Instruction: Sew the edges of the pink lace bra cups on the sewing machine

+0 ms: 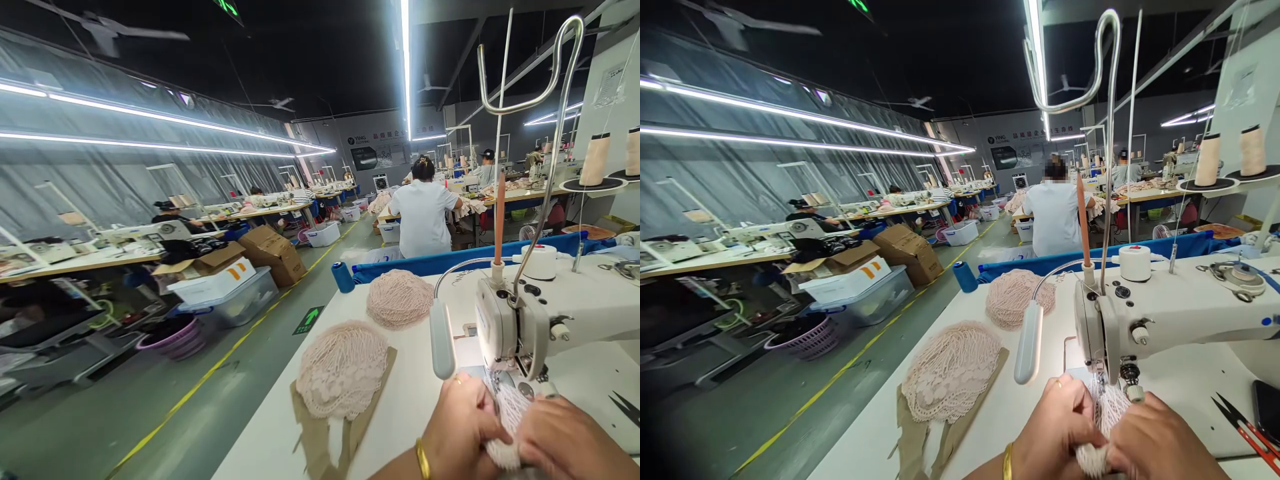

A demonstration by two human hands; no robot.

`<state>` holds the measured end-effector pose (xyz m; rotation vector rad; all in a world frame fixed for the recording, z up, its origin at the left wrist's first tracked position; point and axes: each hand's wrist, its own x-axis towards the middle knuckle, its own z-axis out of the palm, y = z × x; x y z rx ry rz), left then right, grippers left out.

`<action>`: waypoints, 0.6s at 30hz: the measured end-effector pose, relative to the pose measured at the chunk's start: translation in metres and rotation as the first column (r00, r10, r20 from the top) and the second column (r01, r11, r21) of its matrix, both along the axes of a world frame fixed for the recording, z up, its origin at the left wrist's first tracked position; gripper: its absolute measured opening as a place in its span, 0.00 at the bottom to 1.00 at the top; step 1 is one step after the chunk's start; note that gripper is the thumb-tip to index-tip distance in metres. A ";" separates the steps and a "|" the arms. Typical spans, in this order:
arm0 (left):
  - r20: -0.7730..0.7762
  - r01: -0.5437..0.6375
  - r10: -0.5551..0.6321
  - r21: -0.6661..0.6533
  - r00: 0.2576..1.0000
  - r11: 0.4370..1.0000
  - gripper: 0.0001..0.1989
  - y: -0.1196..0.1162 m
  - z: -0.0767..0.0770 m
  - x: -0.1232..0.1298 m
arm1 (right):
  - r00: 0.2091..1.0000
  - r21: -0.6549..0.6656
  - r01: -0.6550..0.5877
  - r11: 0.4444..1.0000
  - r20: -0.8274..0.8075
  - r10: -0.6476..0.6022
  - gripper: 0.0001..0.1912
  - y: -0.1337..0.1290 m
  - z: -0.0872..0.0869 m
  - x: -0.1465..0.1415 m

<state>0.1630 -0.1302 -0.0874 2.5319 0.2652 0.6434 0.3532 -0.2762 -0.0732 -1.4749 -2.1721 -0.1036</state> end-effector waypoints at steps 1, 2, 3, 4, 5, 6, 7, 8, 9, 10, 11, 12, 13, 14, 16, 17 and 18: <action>0.019 0.031 -0.032 0.091 0.999 0.995 0.12 0.001 -0.006 -0.003 | 0.993 0.008 -0.053 0.999 0.105 0.052 0.13 0.000 -0.002 0.002; 0.028 0.057 -0.062 0.153 0.998 0.987 0.09 0.002 -0.012 -0.006 | 0.980 0.020 -0.091 0.996 0.179 0.086 0.13 0.001 -0.003 0.004; 0.031 0.089 -0.096 0.198 0.995 0.976 0.07 0.003 -0.017 -0.008 | 0.971 0.039 -0.107 0.994 0.217 0.096 0.13 0.002 -0.005 0.005; 0.025 0.126 -0.136 0.243 0.990 0.962 0.05 0.003 -0.022 -0.010 | 0.971 0.055 -0.105 0.993 0.222 0.091 0.14 0.002 -0.006 0.006; 0.023 0.152 -0.165 0.284 0.986 0.947 0.04 0.003 -0.025 -0.011 | 0.975 0.074 -0.101 0.992 0.205 0.084 0.16 0.002 -0.007 0.006; 0.027 0.163 -0.181 0.317 0.983 0.934 0.04 0.003 -0.027 -0.011 | 0.981 0.089 -0.093 0.992 0.179 0.076 0.18 0.003 -0.007 0.007; 0.041 0.160 -0.184 0.343 0.982 0.926 0.05 0.003 -0.029 -0.010 | 0.985 0.107 -0.089 0.990 0.154 0.072 0.19 0.003 -0.007 0.007; 0.059 0.151 -0.185 0.364 0.981 0.919 0.05 0.003 -0.030 -0.010 | 0.988 0.122 -0.086 0.989 0.141 0.069 0.19 0.003 -0.007 0.007; 0.076 0.139 -0.180 0.378 0.981 0.915 0.06 0.002 -0.030 -0.009 | 0.988 0.136 -0.085 0.987 0.138 0.066 0.19 0.004 -0.007 0.007; 0.084 0.126 -0.171 0.389 0.982 0.913 0.07 0.002 -0.030 -0.008 | 0.988 0.151 -0.084 0.985 0.139 0.063 0.18 0.004 -0.007 0.008; 0.084 0.118 -0.164 0.398 0.983 0.910 0.08 0.002 -0.029 -0.007 | 0.989 0.164 -0.079 0.983 0.140 0.056 0.17 0.004 -0.007 0.008; 0.075 0.111 -0.154 0.405 0.985 0.908 0.09 0.002 -0.028 -0.006 | 0.990 0.174 -0.070 0.982 0.135 0.047 0.16 0.004 -0.007 0.009; 0.065 0.101 -0.139 0.410 0.988 0.906 0.09 0.002 -0.026 -0.005 | 0.991 0.180 -0.059 0.982 0.126 0.036 0.15 0.004 -0.006 0.009; 0.057 0.089 -0.123 0.413 0.991 0.906 0.10 0.002 -0.025 -0.004 | 0.993 0.177 -0.048 0.983 0.117 0.027 0.15 0.004 -0.006 0.009; 0.052 0.068 -0.097 0.406 0.994 0.912 0.10 0.003 -0.022 -0.003 | 0.995 0.160 -0.023 0.987 0.102 0.007 0.13 0.004 -0.004 0.010; 0.056 0.060 -0.090 0.398 0.994 0.916 0.10 0.004 -0.021 -0.002 | 0.995 0.149 -0.012 0.989 0.099 -0.003 0.11 0.003 -0.003 0.011; 0.063 0.057 -0.088 0.389 0.994 0.920 0.09 0.005 -0.019 -0.001 | 0.995 0.143 -0.003 0.990 0.095 -0.011 0.09 0.003 -0.003 0.011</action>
